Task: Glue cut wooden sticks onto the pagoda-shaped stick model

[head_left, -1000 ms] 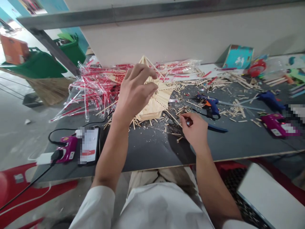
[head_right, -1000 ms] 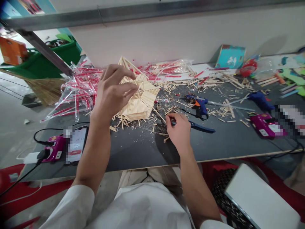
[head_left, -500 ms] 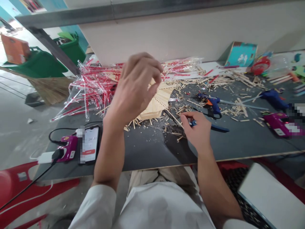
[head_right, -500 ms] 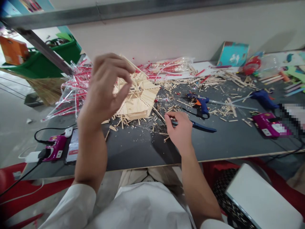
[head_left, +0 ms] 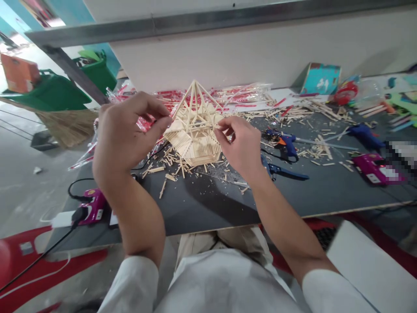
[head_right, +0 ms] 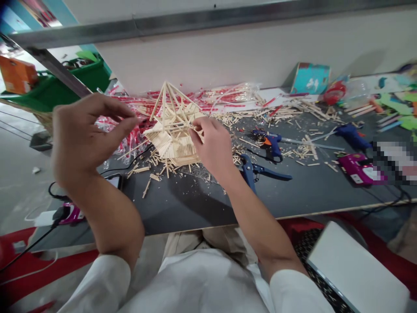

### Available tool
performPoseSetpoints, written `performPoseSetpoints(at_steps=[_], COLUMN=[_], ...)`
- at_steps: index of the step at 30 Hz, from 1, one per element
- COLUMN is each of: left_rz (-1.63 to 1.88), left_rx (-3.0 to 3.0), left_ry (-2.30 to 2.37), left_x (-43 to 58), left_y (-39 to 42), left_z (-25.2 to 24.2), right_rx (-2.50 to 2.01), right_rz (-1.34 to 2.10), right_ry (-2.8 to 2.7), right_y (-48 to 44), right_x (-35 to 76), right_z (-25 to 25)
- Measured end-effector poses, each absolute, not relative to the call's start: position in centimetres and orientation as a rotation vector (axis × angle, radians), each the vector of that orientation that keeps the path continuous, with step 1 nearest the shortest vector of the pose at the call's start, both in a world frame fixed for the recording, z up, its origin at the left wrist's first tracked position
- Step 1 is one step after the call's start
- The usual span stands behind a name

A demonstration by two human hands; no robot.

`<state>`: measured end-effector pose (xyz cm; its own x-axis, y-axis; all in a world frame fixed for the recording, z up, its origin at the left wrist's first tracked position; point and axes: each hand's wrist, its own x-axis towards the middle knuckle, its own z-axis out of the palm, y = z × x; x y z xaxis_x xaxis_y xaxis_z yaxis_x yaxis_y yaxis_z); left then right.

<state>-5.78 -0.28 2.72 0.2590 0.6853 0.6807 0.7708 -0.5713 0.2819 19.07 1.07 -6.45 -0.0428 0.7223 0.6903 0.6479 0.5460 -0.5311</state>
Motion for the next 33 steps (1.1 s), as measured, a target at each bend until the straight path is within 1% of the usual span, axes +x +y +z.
performPoseSetpoints(at_steps=[4, 10, 17, 20, 23, 30, 33], left_rz=[-1.076, -1.035, -1.075, -1.035, -1.001, -0.755, -0.658], left_rx=[-2.528, -2.537, -2.533, -2.540, -2.569, -2.707, -2.701], left_ry=[-1.448, -1.525, -1.549, -1.579, -1.617, -1.729, -1.757], left_x=[-5.9, -6.1, -6.6, -6.7, -6.7, -6.7, -6.8], left_y=[0.7, 0.6, 0.4, 0.7, 1.2, 3.2, 3.3], left_z=[2.2, 2.4, 2.7, 2.5, 2.1, 0.7, 0.6], right_rx=[-1.163, -1.212, -1.253, -1.235, -1.211, -1.301, -1.288], right_rz=[0.049, -0.017, 0.143, 0.254, 0.293, 0.263, 0.325], right_ry=[-1.780, -1.772, -1.751, -1.695, -1.622, -1.559, -1.579], right_y=[2.4, 2.4, 2.5, 2.7, 3.1, 3.0, 2.7], right_x=[17.6, 17.0, 17.5, 18.1, 18.7, 20.3, 21.2], right_z=[-6.4, -6.4, -6.3, -6.4, -6.5, -7.2, -7.8])
